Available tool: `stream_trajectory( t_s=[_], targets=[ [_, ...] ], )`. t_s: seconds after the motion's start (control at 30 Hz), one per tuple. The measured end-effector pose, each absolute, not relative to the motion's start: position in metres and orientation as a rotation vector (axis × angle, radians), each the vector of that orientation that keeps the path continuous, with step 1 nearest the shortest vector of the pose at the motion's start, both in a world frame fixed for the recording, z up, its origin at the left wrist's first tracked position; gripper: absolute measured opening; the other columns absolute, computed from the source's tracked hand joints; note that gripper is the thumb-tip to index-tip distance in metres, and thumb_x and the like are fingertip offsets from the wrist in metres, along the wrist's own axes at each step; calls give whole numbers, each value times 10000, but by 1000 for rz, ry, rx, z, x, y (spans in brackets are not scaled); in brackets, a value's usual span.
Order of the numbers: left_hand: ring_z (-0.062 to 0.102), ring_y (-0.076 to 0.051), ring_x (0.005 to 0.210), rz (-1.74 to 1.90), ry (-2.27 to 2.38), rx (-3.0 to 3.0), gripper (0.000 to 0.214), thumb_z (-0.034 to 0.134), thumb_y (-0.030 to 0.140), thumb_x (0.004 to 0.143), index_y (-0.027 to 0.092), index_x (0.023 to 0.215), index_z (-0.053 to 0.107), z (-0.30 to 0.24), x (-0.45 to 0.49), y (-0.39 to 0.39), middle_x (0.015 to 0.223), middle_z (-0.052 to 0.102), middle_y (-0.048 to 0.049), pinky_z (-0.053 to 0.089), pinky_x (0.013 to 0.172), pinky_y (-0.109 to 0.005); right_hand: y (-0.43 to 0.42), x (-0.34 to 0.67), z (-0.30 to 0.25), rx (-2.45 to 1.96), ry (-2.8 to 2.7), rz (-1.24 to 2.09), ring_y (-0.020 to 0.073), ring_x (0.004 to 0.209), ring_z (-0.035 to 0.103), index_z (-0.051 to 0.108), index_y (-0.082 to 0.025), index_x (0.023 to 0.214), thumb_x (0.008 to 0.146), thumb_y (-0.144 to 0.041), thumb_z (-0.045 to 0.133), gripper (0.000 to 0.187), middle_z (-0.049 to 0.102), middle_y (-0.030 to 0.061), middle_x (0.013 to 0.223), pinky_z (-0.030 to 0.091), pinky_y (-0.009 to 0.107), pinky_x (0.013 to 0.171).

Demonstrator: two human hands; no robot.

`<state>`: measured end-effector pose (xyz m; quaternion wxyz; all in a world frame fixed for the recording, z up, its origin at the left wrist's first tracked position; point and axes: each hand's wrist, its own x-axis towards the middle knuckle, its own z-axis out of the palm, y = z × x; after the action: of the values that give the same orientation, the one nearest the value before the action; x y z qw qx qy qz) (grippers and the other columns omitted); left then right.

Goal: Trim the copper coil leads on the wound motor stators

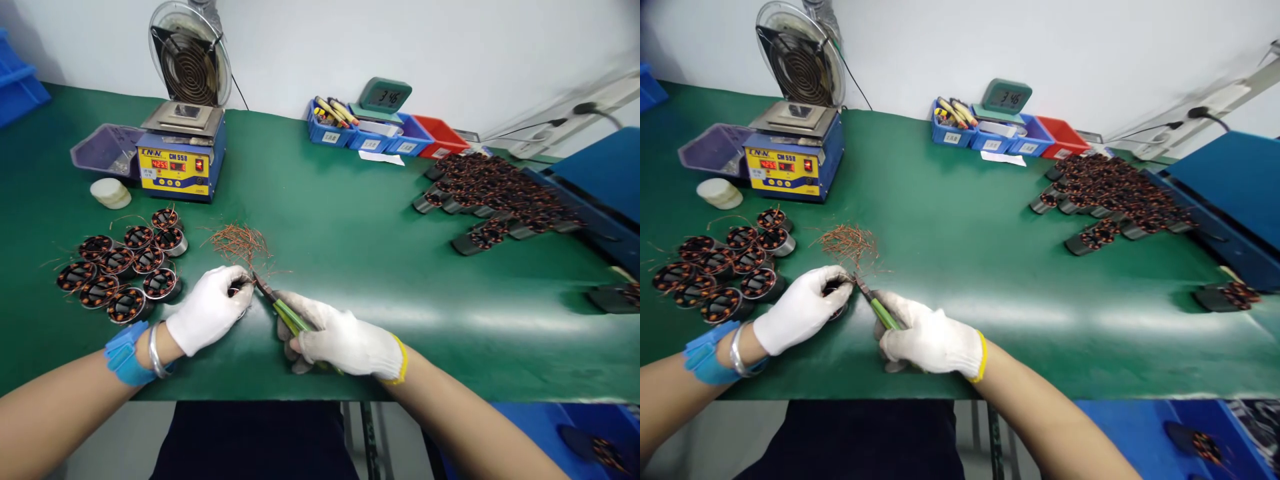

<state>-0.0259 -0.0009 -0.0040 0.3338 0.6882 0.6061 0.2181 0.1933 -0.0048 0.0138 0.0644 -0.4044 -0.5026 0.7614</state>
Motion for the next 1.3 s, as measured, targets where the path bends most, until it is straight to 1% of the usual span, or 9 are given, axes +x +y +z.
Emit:
stream_trajectory(
  t_s=[0.17,0.3,0.43,0.67,0.83,0.93,1.07,1.17,1.3],
  targets=[
    [611,-216,818,481,1657,1919,197,525,367,821,191,869,601,6,-29,-4,856,646,-51,479,749,-338,5,197,15,-1170,-1555,2328,69,614,528,462,-221,1299,771,-170,599,548,521,-13,876,546,229,553],
    [637,-276,789,156,1836,2074,494,694,576,634,209,943,578,15,-38,-11,923,636,-71,491,696,-386,20,194,12,-1152,-1279,2256,85,653,563,460,-201,1213,770,-219,659,486,533,-17,855,559,273,634],
    [639,-256,849,132,1598,2302,295,620,387,770,201,999,605,11,-41,-12,956,645,-74,502,752,-371,36,175,10,-1137,-1195,2254,101,713,596,473,-191,1099,682,-243,739,498,575,15,943,568,302,667],
    [615,-277,946,328,1209,2670,402,525,197,846,135,1242,560,-2,-34,-9,1142,656,-147,492,794,-399,33,160,13,-1309,-1727,1935,90,589,548,535,-182,1087,631,-186,735,498,620,-14,793,425,207,488],
    [617,-210,716,241,1537,2287,233,506,313,867,169,875,689,11,-35,-9,823,684,-77,487,671,-338,27,165,15,-1296,-1388,1891,70,582,526,466,-169,1062,615,-188,683,497,619,5,884,440,218,510],
    [534,-139,570,327,1248,1940,215,578,287,777,190,586,581,21,-50,-5,597,586,-3,447,582,-271,26,168,15,-1295,-1344,1858,60,551,506,461,-178,1018,597,-205,672,471,621,-3,861,417,208,475],
    [500,-134,555,896,1326,1602,206,486,355,809,191,697,541,17,-62,2,656,564,-12,395,497,-258,26,167,12,-1221,-1313,1859,76,561,532,461,-183,1021,582,-255,695,502,635,9,862,419,220,463],
    [527,-145,631,832,1425,1667,177,551,354,789,188,846,572,10,-48,1,741,594,-8,423,556,-262,25,163,10,-1162,-1293,1883,108,654,589,474,-183,1016,552,-245,711,524,652,24,894,477,243,541],
    [468,-113,556,788,1488,1715,217,578,318,808,184,640,547,13,-34,-7,588,521,28,408,536,-238,24,161,11,-1183,-1274,1892,107,658,587,490,-177,1014,536,-232,709,529,645,8,867,496,248,566]
  ],
)
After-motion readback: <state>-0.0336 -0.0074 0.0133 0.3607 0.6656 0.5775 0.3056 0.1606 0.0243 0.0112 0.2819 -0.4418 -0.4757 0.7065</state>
